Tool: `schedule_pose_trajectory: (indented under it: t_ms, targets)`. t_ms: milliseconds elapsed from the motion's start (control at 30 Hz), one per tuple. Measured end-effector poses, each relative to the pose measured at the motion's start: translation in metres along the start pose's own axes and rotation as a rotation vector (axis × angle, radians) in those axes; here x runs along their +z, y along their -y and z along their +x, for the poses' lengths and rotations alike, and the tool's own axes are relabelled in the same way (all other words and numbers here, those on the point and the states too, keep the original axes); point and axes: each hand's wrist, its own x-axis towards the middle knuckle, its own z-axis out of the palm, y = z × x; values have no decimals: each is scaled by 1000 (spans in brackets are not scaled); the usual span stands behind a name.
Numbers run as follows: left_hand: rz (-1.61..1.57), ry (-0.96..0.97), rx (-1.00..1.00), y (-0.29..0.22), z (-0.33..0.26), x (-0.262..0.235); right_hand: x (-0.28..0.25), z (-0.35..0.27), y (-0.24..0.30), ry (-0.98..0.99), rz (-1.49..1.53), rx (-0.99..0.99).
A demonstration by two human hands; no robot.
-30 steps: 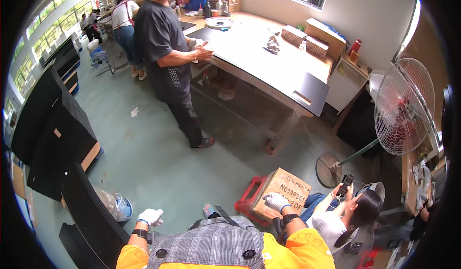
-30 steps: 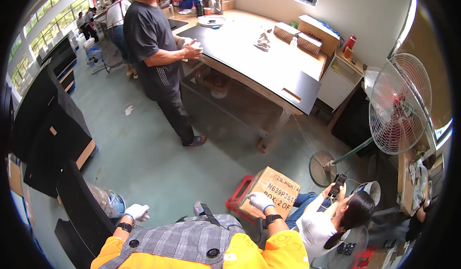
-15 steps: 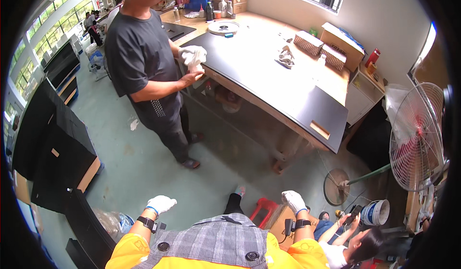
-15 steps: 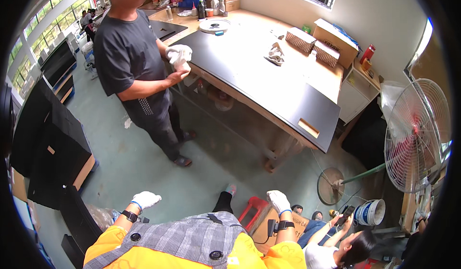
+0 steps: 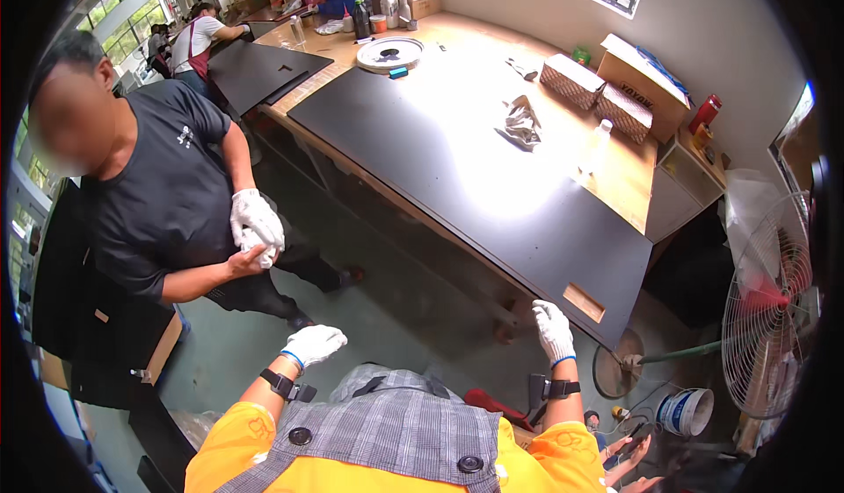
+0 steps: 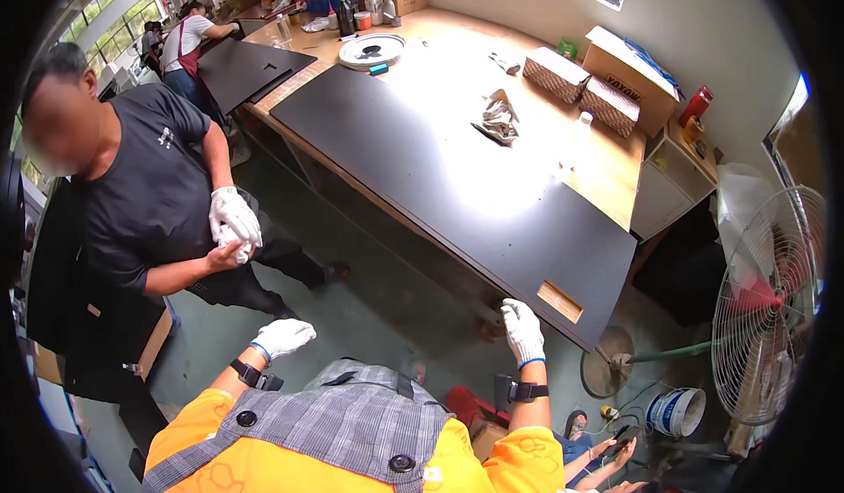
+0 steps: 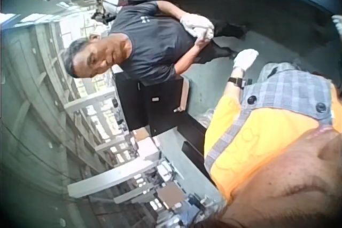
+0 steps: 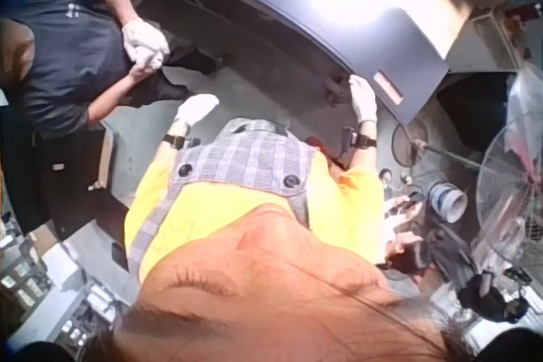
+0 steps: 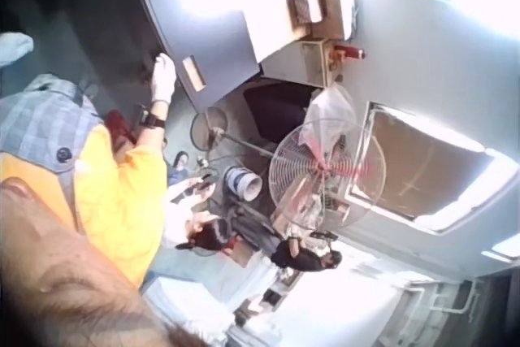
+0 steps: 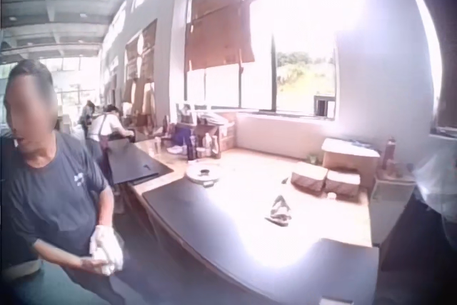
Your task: Cleaning and moving furniture panels in a factory environment.
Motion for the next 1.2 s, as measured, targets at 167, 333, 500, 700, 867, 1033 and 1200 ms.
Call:
schedule_pose_trajectory:
  t_ms: [167,333,500,700,867,1033,1200]
  targets:
    - [-33,-66,-23,-12,67,-43,7,37,-35,-31,388,139]
    - [-116,-142,-27,-7,156,-98,3,69,-19,-74,636,275]
    - [-174,-247,20,6,235,-154,0,111,-22,-187,724,503]
    - [-216,-359,-18,39,289,-199,9,191,50,-285,84,444]
    - [-335,-440,-138,80,317,-219,16,321,117,-275,-149,213]
    - [-300,-523,-210,75,322,-248,22,455,126,-299,-293,-175]
    - [-261,-512,-384,79,307,-266,55,532,161,-253,-273,-61]
